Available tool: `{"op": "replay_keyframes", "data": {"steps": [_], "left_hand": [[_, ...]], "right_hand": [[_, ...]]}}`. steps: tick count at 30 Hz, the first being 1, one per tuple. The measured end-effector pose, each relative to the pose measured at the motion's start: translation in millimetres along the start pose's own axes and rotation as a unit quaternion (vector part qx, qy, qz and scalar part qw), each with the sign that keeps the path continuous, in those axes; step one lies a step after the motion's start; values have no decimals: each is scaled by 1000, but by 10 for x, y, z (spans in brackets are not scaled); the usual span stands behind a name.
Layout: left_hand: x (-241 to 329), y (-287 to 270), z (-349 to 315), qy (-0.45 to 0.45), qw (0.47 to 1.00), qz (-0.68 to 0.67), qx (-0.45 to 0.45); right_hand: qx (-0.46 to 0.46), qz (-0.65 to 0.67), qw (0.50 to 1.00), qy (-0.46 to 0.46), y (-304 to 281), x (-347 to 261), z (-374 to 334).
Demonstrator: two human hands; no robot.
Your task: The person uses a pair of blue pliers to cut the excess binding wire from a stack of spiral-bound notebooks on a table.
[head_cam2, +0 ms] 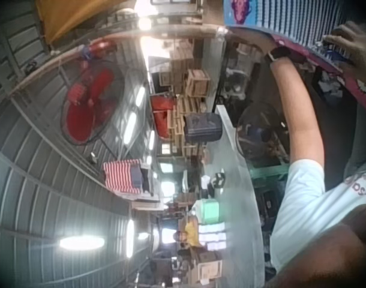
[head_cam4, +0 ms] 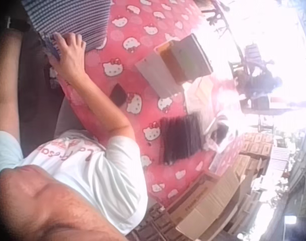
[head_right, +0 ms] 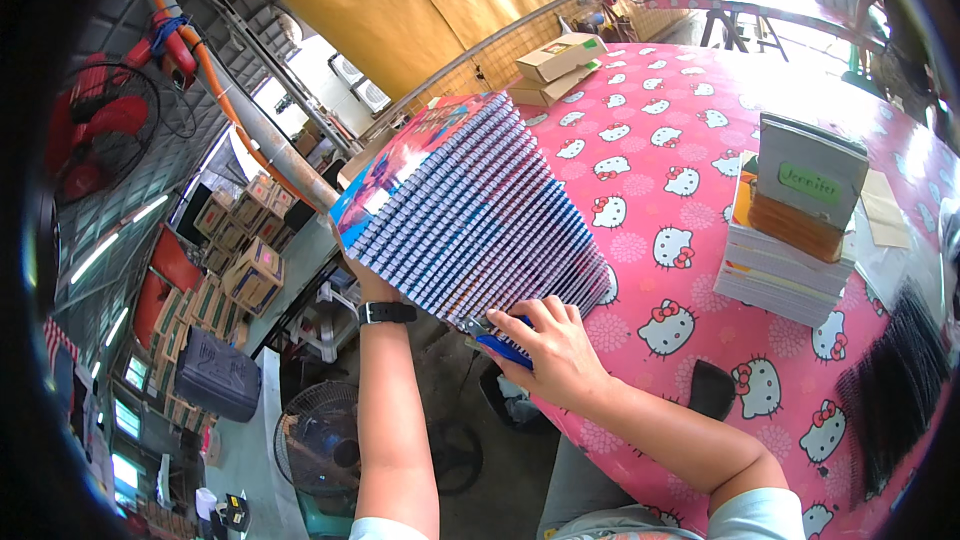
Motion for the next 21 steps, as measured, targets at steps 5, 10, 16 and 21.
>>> {"op": "replay_keyframes", "data": {"steps": [5, 10, 16, 21], "left_hand": [[5, 104, -28, -3, 1000, 3, -3], [122, 171, -97, 71, 984, 143, 84], [1343, 518, -51, 309, 732, 585, 163], [1615, 2085, -631, 607, 142, 780, -56]], "right_hand": [[-123, 470, 816, 312, 229, 381, -141], [-148, 545, 726, 392, 256, 338, -207], [-128, 464, 783, 394, 129, 386, -388], [-141, 426, 812, 374, -17, 293, -385]]}}
Point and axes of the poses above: each hand's wrist, its own z-axis towards the middle knuckle, its own y-axis out of the palm, x = y × z, the point moved 5 cm from there along z, towards the middle knuckle, and after that the axes turned 13 degrees about z, right-handed, at the moved point
